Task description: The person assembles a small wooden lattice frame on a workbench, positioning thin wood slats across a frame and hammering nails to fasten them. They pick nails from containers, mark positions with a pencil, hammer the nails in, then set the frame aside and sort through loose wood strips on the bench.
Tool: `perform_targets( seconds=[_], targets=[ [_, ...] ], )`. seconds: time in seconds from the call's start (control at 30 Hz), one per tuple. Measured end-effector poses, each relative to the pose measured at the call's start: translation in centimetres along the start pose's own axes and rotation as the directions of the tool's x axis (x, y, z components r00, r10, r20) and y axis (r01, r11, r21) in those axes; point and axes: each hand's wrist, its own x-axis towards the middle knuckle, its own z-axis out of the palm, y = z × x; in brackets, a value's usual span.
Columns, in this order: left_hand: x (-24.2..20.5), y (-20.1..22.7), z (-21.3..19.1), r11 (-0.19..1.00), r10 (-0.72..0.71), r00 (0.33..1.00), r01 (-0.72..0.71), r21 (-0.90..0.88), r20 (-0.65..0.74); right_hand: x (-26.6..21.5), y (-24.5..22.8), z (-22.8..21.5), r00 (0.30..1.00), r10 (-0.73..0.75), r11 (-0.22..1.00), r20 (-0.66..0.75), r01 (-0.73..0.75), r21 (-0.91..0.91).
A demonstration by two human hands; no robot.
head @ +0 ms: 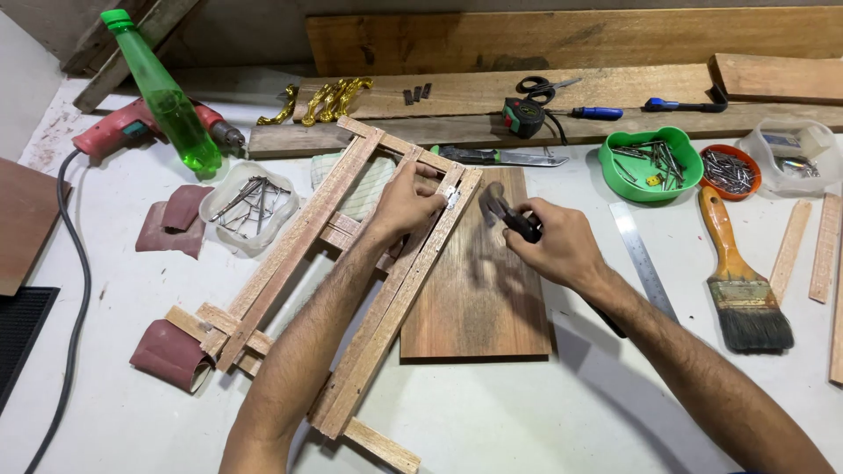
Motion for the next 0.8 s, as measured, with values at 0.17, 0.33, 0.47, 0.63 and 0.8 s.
perform_targets(
  seconds=[0.17, 0.33, 0.47, 0.63, 0.8],
  targets=[
    [0.3, -1.2, -0.2, 0.987, 0.146, 0.988, -0.142, 0.070, -0.058, -2.9, 0.7, -0.2, 0.988, -0.030, 0.997, 0.150, 0.040, -0.059],
    [0.0, -1.1, 0.1, 0.988, 0.128, 0.990, -0.122, 0.098, -0.058, -4.4, 0.7, 0.8, 0.971, 0.034, 0.980, 0.236, 0.014, -0.197],
    [0.5, -1.6, 0.9, 0.997, 0.080, 0.996, -0.079, 0.025, -0.042, -4.3, 2.2, 2.0, 0.980, 0.008, 0.993, 0.197, 0.015, -0.114],
    [1.5, -1.5, 1.4, 0.995, -0.080, 0.996, 0.081, -0.061, 0.026, -1.1, 0.3, -0.6, 0.972, 0.086, 0.994, 0.219, -0.069, -0.085],
    [2.9, -2.5, 1.8, 0.975, -0.135, 0.989, 0.144, -0.168, 0.065, 1.9, -2.1, -2.6, 0.977, -0.215, 0.973, 0.010, 0.215, -0.086]
  ],
)
